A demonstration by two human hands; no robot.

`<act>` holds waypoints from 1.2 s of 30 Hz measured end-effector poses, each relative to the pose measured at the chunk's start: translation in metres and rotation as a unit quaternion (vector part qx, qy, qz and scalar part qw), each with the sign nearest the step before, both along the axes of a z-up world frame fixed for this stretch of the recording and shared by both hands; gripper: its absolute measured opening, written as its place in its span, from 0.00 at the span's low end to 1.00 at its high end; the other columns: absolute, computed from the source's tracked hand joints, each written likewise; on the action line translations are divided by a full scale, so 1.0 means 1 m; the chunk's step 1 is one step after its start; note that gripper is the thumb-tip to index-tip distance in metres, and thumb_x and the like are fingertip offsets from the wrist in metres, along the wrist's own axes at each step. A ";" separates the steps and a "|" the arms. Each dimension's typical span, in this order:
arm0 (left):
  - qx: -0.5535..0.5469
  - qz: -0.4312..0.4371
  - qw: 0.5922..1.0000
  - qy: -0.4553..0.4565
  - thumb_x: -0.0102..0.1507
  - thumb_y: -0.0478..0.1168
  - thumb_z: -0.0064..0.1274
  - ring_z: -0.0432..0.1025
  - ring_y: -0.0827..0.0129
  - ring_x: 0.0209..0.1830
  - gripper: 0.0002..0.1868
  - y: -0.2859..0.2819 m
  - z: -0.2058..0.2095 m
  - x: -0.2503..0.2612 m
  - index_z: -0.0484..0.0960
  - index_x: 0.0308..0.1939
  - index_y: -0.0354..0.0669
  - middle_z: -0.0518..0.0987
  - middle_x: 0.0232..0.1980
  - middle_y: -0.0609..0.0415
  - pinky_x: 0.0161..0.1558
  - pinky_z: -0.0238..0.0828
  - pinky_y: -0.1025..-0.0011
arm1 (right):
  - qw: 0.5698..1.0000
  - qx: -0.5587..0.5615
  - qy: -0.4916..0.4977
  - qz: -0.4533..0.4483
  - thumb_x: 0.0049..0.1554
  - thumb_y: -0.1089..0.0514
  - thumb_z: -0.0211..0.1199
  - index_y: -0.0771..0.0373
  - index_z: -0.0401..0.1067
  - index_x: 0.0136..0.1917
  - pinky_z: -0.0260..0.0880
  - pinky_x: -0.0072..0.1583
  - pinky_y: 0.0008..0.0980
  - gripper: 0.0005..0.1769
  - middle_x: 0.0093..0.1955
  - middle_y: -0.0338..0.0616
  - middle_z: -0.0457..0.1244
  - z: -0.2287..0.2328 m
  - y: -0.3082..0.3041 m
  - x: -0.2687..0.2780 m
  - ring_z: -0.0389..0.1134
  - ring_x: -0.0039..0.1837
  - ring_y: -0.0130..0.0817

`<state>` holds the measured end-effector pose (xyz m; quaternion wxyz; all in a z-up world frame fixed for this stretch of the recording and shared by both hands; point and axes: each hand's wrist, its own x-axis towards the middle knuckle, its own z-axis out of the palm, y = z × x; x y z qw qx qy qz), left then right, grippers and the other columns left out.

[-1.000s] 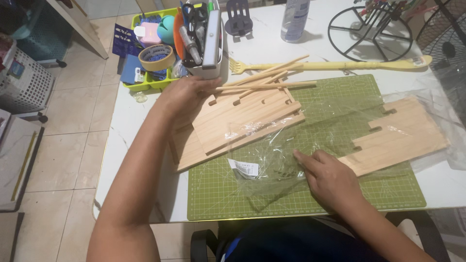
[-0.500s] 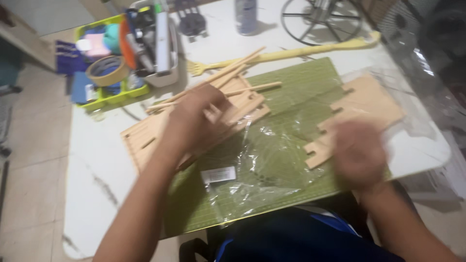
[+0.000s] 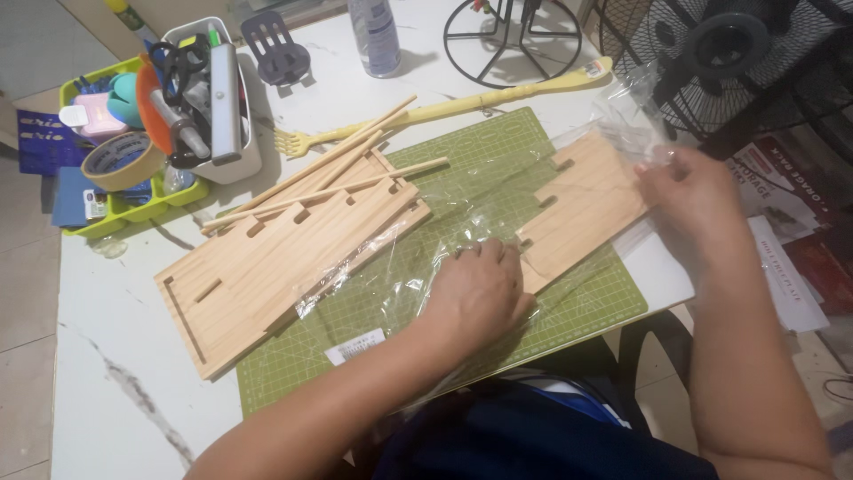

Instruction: The person unwraps a plastic-wrapped wooden furniture kit on a green cutting mat, separates the flat wooden boards and dowels, and begins assembling them by inserting dowels into pre-drilled slots. The person aligns and fits the pieces together to form a partial structure.

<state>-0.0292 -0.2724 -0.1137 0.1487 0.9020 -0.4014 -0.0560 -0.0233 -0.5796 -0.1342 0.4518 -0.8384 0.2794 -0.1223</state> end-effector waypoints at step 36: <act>-0.291 0.159 0.937 0.108 0.62 0.42 0.58 0.71 0.70 0.39 0.24 0.175 0.122 0.002 0.71 0.57 0.33 0.78 0.39 0.52 0.38 0.70 0.72 | 0.951 0.143 -0.266 -0.066 0.75 0.63 0.54 0.61 0.65 0.59 0.57 0.34 0.30 0.00 0.42 0.39 0.64 -0.069 -0.132 0.004 0.60 0.37 0.27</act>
